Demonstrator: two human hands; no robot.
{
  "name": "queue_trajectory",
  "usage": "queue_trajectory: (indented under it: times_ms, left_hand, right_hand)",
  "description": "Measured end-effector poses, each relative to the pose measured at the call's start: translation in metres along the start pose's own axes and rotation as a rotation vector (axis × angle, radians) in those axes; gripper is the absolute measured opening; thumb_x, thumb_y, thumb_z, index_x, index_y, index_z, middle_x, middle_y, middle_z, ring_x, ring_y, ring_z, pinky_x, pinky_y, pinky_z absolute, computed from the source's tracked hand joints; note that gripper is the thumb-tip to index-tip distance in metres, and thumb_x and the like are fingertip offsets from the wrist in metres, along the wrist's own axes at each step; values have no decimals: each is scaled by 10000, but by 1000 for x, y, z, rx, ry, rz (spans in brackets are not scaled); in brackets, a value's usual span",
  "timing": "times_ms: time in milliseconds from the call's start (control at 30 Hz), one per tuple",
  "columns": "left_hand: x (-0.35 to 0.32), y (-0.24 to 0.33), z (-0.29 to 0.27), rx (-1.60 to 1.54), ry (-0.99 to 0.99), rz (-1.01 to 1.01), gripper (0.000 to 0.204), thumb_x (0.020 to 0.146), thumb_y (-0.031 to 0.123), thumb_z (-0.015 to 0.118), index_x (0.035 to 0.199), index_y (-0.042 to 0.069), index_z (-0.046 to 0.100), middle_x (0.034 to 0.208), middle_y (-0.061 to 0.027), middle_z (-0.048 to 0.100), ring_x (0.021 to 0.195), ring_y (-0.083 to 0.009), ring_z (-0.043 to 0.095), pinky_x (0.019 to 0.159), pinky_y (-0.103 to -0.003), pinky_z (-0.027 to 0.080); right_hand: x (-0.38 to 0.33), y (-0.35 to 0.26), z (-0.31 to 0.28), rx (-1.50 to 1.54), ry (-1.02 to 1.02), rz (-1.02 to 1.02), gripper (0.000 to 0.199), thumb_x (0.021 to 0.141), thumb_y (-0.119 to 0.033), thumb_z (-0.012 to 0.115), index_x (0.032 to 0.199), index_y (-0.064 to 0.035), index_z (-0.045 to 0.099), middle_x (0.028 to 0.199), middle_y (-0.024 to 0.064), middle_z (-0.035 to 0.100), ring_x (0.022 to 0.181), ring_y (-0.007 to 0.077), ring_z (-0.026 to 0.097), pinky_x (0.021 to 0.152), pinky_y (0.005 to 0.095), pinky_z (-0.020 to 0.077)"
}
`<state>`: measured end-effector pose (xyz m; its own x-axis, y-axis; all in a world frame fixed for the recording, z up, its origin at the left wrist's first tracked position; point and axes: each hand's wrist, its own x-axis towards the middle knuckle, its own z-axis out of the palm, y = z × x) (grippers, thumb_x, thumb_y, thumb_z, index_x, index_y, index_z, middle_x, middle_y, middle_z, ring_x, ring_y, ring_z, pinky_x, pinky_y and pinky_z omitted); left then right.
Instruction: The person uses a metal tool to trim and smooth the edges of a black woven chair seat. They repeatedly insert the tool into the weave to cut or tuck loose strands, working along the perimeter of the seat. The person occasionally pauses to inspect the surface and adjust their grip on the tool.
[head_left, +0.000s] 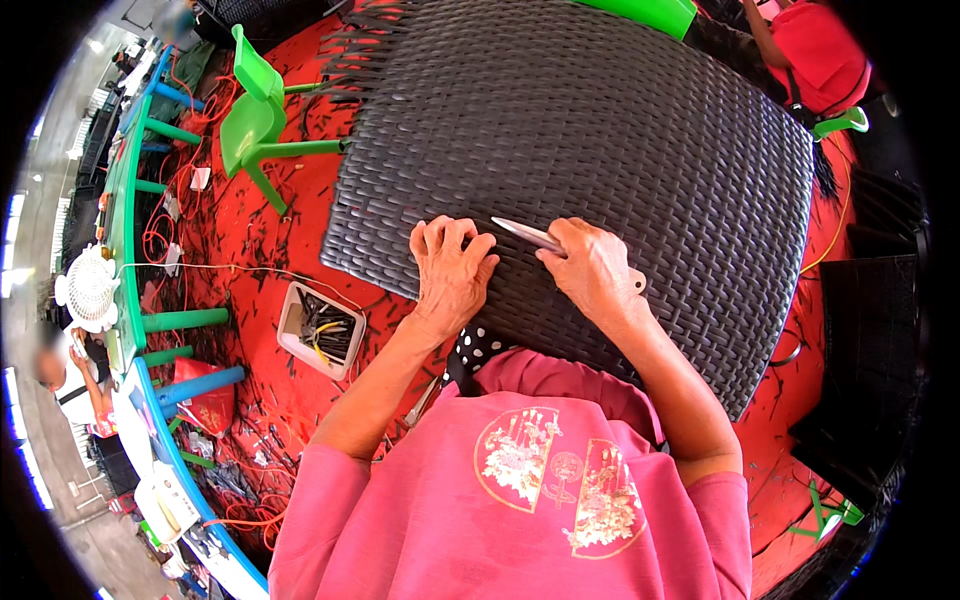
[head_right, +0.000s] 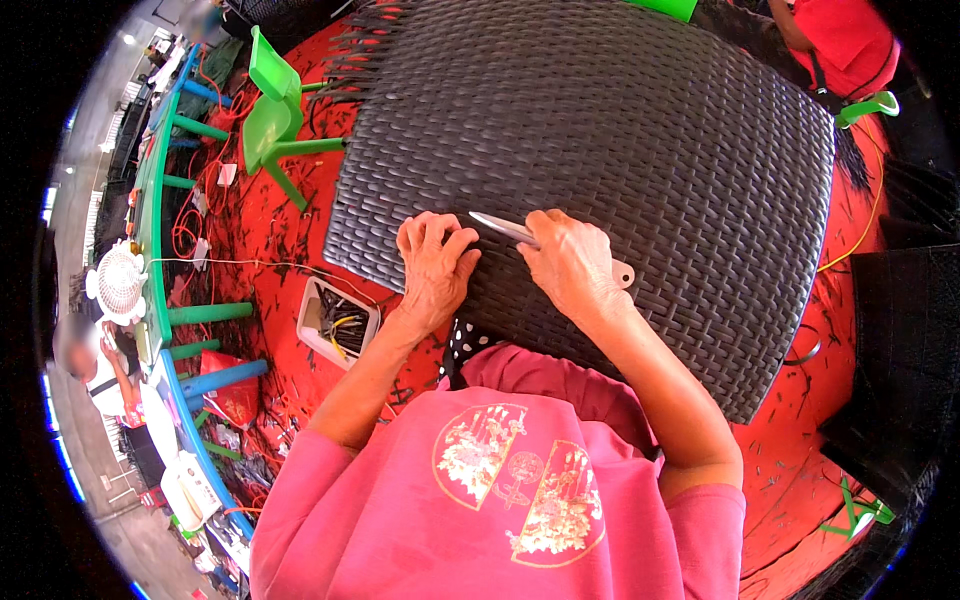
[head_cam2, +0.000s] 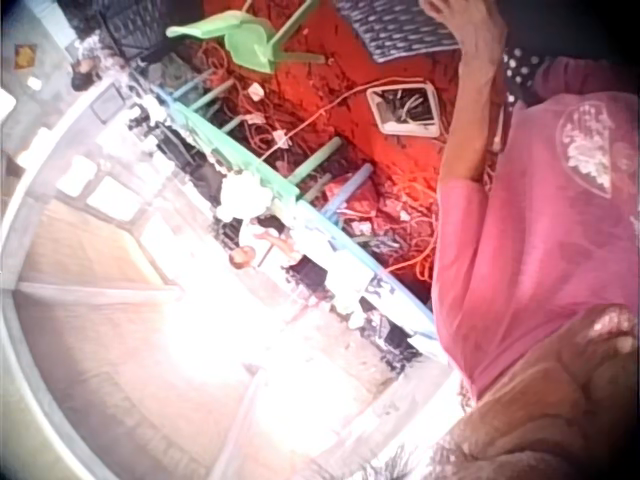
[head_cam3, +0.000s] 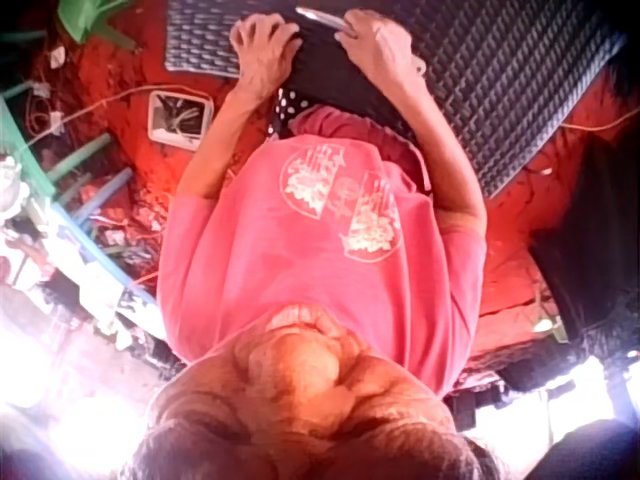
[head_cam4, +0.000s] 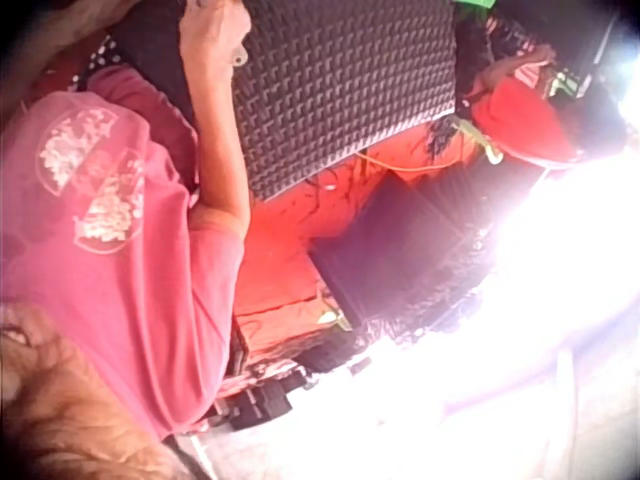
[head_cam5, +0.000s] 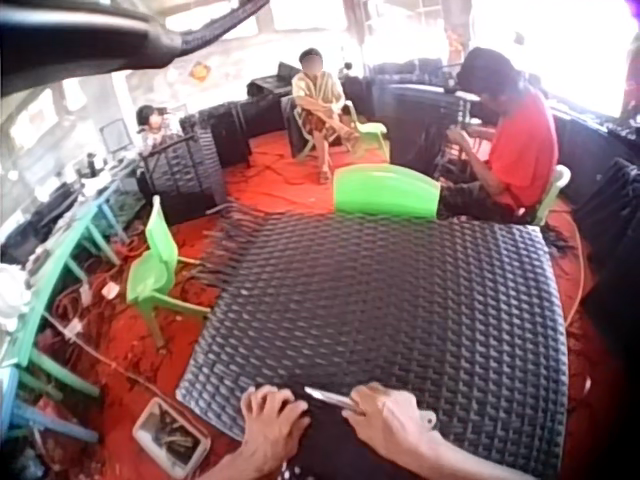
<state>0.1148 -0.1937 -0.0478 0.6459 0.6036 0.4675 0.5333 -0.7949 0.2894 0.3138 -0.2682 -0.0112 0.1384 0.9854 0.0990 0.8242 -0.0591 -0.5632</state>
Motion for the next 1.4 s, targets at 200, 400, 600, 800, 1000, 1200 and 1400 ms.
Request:
queue_trajectory:
  times_ms: [200, 400, 600, 800, 1000, 1200, 1400]
  left_hand:
    - [-8, 9, 10, 26, -8, -72, 247, 755, 87, 738, 976, 96, 628, 1063, -68, 512, 1083, -320, 461, 968, -513, 322]
    - [10, 36, 1, 76, 170, -130, 315, 661, 52, 776, 948, 85, 649, 1152, -117, 522, 1130, -376, 487, 966, -512, 366]
    - [-10, 30, 19, 112, 88, -241, 227, 779, 159, 737, 958, 34, 673, 1420, -217, 431, 1303, -450, 369, 1061, -635, 258]
    - [-18, 21, 24, 66, 50, -273, 197, 780, 132, 743, 959, 58, 705, 1492, -213, 384, 1332, -460, 345, 1075, -639, 223]
    - [-16, 20, 30, 18, 43, -339, 189, 765, 138, 740, 950, 98, 728, 1550, -238, 288, 1353, -459, 301, 1077, -634, 198]
    - [-16, 22, 23, 20, 17, -320, 605, 820, 59, 659, 1376, -58, 450, 1551, -240, 256, 1390, -439, 264, 1122, -601, 158]
    - [-14, 18, 28, -19, -12, -342, 219, 885, 265, 645, 964, 71, 707, 1571, -262, 232, 1414, -490, 219, 1108, -691, 111]
  right_hand:
    - [2, 3, 14, -146, 36, -93, 182, 771, -163, 713, 773, -53, 568, 790, 145, 632, 715, 359, 656, 630, 453, 535]
    - [2, -4, 12, -425, 4, -152, 69, 783, -157, 616, 743, -102, 608, 737, 106, 622, 634, 265, 673, 531, 381, 543]
    - [-1, 7, 16, -136, 28, -206, 135, 811, -158, 644, 828, -60, 552, 776, 135, 606, 701, 347, 662, 601, 472, 529]
    - [2, 10, 16, -101, -30, -277, 198, 759, -127, 711, 849, -64, 546, 796, 104, 595, 792, 315, 659, 640, 456, 526]
    - [5, 10, 20, -84, -15, -268, 313, 738, -129, 737, 941, -66, 507, 850, 107, 555, 801, 314, 645, 620, 451, 518]
    - [4, 9, 22, -82, 8, -275, 352, 698, -111, 754, 942, -66, 505, 843, 96, 537, 780, 296, 622, 609, 430, 521]
    - [2, 13, 22, -14, 73, -268, 264, 726, -88, 713, 904, -70, 519, 800, 90, 554, 768, 302, 630, 595, 449, 504]
